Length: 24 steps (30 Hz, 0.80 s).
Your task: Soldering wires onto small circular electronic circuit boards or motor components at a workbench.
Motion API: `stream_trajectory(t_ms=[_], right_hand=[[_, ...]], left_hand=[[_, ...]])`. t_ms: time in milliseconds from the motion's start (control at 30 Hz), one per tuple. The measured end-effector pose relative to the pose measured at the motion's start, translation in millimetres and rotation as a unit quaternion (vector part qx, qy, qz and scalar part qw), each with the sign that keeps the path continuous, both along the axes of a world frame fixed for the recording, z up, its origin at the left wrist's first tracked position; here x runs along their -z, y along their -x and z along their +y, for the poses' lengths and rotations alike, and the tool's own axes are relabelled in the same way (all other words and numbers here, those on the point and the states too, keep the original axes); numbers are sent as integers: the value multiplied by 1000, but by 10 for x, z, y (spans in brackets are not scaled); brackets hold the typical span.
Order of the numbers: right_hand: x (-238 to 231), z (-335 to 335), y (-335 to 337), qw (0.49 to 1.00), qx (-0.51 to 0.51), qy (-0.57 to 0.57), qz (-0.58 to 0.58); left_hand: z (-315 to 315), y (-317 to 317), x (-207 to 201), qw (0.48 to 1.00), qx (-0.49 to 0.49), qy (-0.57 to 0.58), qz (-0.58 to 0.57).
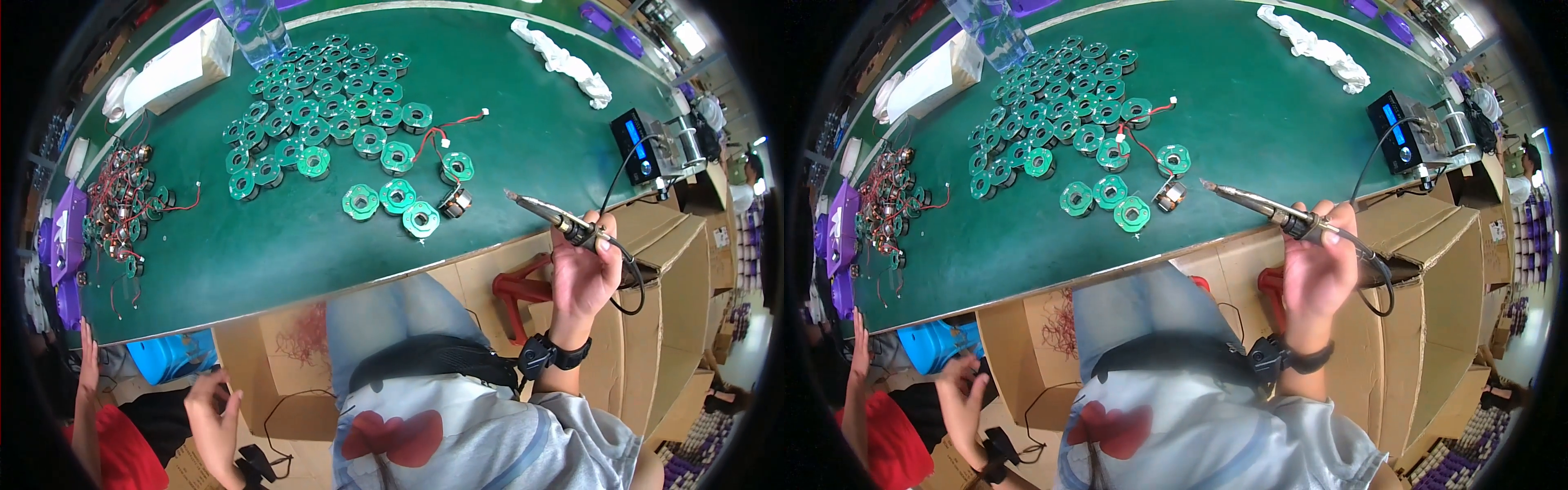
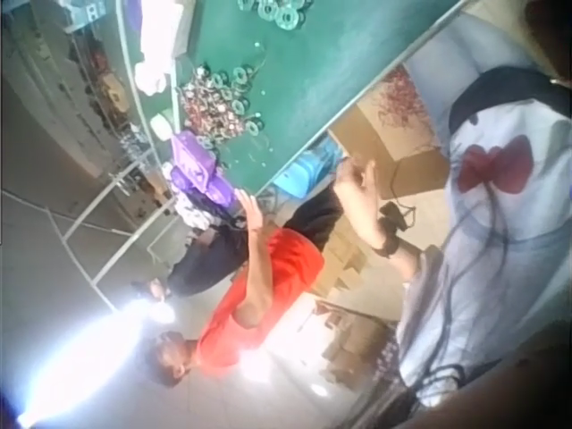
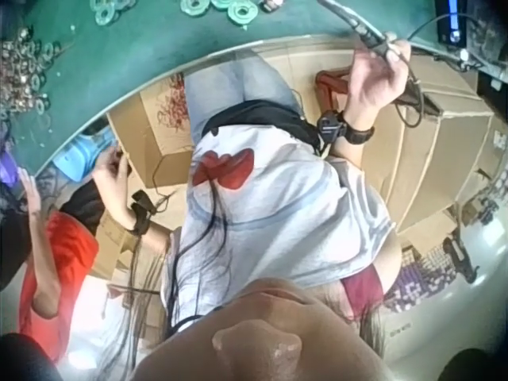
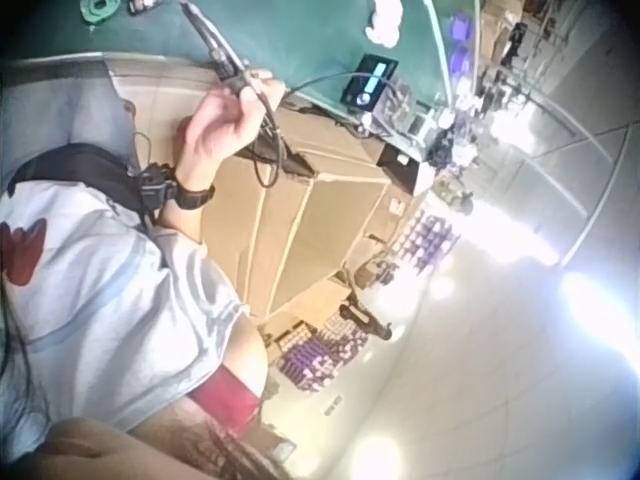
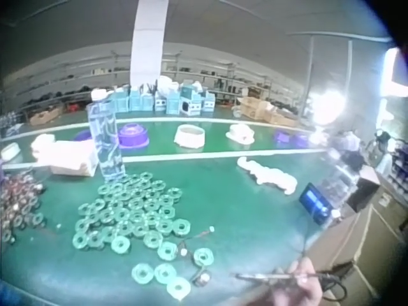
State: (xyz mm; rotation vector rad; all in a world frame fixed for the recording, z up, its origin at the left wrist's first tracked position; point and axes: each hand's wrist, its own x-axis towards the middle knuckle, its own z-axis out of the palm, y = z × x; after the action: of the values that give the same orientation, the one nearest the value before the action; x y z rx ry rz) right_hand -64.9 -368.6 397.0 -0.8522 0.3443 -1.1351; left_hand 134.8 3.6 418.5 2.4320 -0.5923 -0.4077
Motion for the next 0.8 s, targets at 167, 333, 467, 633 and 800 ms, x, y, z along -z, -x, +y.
stream_trajectory(t_ms=[167,333,467,633,800], right_hand=[[8,-58,87,1000,15,2,-11],[0,-19,134,999,43,-3,10],[-1,-11,155,1000,26,5,13],[3,-46,193,1000,15,-8,2],[34,-92,215,999,31,-5,40]], left_hand=[[-1219,-169,-525,970,192,118,-94],[-2325,-123,-608,949,243,196,-38],[-2752,-196,-502,931,291,177,-127],[-2960,-295,-433,894,369,210,-145],[-2992,-244,-573,898,381,198,-91]])
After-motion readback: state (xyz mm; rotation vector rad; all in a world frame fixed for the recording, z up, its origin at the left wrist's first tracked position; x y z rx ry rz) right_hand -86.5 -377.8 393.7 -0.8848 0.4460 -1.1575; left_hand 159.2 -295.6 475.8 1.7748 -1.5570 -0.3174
